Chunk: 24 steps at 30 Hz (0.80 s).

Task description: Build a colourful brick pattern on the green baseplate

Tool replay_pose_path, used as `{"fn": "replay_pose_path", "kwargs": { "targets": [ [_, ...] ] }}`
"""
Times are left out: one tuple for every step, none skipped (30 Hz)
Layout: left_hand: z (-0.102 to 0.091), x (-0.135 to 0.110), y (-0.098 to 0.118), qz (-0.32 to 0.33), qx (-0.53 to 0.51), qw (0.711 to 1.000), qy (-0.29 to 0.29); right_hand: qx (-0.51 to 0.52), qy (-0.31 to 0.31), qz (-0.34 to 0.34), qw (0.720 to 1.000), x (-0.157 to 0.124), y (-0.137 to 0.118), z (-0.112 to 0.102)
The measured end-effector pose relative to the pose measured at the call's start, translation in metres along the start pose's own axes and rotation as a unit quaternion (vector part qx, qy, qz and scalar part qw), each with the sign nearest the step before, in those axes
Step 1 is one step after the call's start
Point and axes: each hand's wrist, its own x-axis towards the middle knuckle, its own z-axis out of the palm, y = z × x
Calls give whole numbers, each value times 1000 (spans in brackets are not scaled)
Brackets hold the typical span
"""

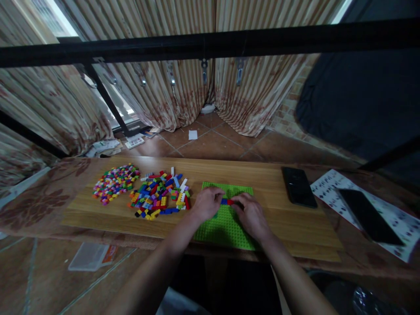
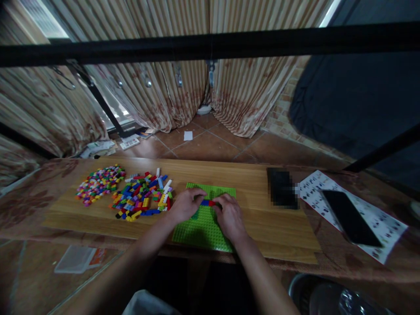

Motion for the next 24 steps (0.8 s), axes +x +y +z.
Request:
{"fn": "replay_pose_path", "kwargs": {
  "targets": [
    [0,3,1,0,1,1000,-11,3,-2,0,1000,0,0,0],
    [-1,6,2,1,4,1000,-24,5,-3,0,1000,1,0,-1],
    [-2,8,3,3,9,999,-39,7,-5,-1,1000,1,0,-1],
    [-4,11,4,5,17,998,-56,9,-6,0,1000,1,1,-1],
    [-5,14,6,7,26,997,-73,9,-7,1,1000,2,1,-1],
    [-7,16,7,6,38,995,-92,10,-6,3,1000,2,2,-1],
    [-8,18,9,3,50,993,-109,9,-7,7,1000,3,3,0],
    [-9,20,10,-1,61,991,-122,8,-8,11,1000,3,3,0],
    [-10,23,11,-4,69,989,-132,6,-10,14,1000,4,4,0],
    [-11,25,11,-8,74,987,-139,2,-14,17,1000,5,4,0],
    [-11,27,12,-10,77,987,-144,-2,-19,18,1000,6,4,-1],
    [-11,28,12,-12,78,986,-147,-6,-22,17,1000,6,3,-1],
    [-11,30,12,-15,79,986,-149,-10,-26,15,1000,7,3,-2],
    [-12,32,12,-17,79,985,-153,-13,-28,12,999,7,2,-3],
    [-12,34,13,-19,81,984,-158,-15,-29,10,999,7,2,-3],
    [-12,36,13,-20,82,983,-162,-16,-29,9,999,7,1,-4],
    [-13,37,14,-21,84,982,-168,-16,-30,9,999,8,0,-5],
    [-13,39,14,-21,86,981,-174,-16,-32,10,999,8,0,-6],
    [-13,41,15,-22,88,980,-179,-15,-33,11,999,8,0,-6],
    [-14,43,15,-22,91,978,-185,-13,-35,12,999,9,0,-6],
    [-14,45,15,-22,94,977,-190,-11,-38,12,999,9,0,-6],
    [-14,46,15,-22,97,976,-195,-10,-41,12,999,9,1,-6],
    [-14,48,16,-21,100,975,-199,-8,-46,12,999,10,1,-6],
    [-14,49,15,-21,103,973,-203,-7,-51,11,999,10,2,-7]
  ]
}}
